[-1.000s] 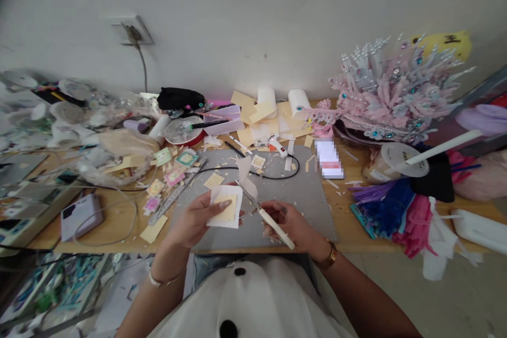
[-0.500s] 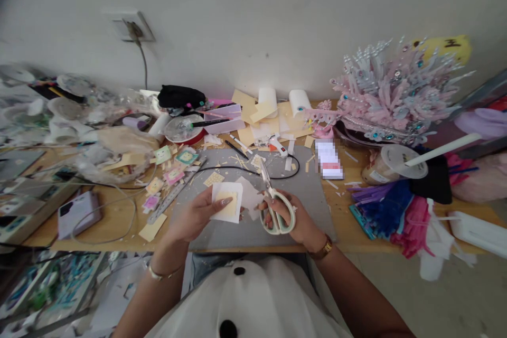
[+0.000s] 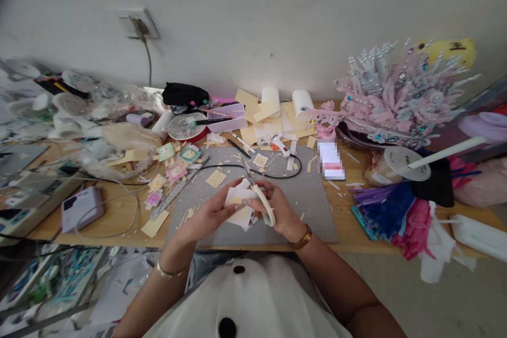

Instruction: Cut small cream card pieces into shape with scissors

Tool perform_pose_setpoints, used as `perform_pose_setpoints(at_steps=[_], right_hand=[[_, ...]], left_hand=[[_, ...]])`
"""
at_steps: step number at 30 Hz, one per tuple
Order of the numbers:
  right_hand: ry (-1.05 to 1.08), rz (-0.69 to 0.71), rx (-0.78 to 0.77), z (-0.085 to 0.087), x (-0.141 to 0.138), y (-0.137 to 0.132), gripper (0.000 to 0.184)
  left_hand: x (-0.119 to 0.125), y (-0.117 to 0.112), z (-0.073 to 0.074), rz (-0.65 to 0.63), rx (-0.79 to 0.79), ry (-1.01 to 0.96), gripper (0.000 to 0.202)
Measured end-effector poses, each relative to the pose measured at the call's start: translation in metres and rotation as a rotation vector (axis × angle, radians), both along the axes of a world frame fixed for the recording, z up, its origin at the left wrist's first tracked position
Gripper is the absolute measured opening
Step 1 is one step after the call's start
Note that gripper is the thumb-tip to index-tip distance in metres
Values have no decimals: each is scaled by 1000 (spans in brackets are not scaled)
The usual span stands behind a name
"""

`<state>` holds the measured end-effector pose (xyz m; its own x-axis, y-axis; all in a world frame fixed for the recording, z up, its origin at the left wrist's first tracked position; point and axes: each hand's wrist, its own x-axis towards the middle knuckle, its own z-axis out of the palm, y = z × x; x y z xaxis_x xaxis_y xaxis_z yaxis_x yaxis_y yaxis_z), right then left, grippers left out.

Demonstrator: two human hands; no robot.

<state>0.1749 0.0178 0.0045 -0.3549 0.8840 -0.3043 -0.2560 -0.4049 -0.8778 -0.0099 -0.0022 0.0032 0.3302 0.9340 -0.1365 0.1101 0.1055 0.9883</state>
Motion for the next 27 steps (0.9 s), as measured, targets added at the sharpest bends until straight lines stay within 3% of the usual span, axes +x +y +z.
perform_pose_setpoints(at_steps=[9,18,27], right_hand=[[-75,-197,4,-7,-6,0,45],[-68,-373,20,-12,-18,0,39],[-45,-464,37,-15,-24,-3,47]], left_hand=[[11,-1,3,117,-278,-328,46],[52,-13,-14,511,-323,-664,36],[62,-6,-10,656,-326,-614,30]])
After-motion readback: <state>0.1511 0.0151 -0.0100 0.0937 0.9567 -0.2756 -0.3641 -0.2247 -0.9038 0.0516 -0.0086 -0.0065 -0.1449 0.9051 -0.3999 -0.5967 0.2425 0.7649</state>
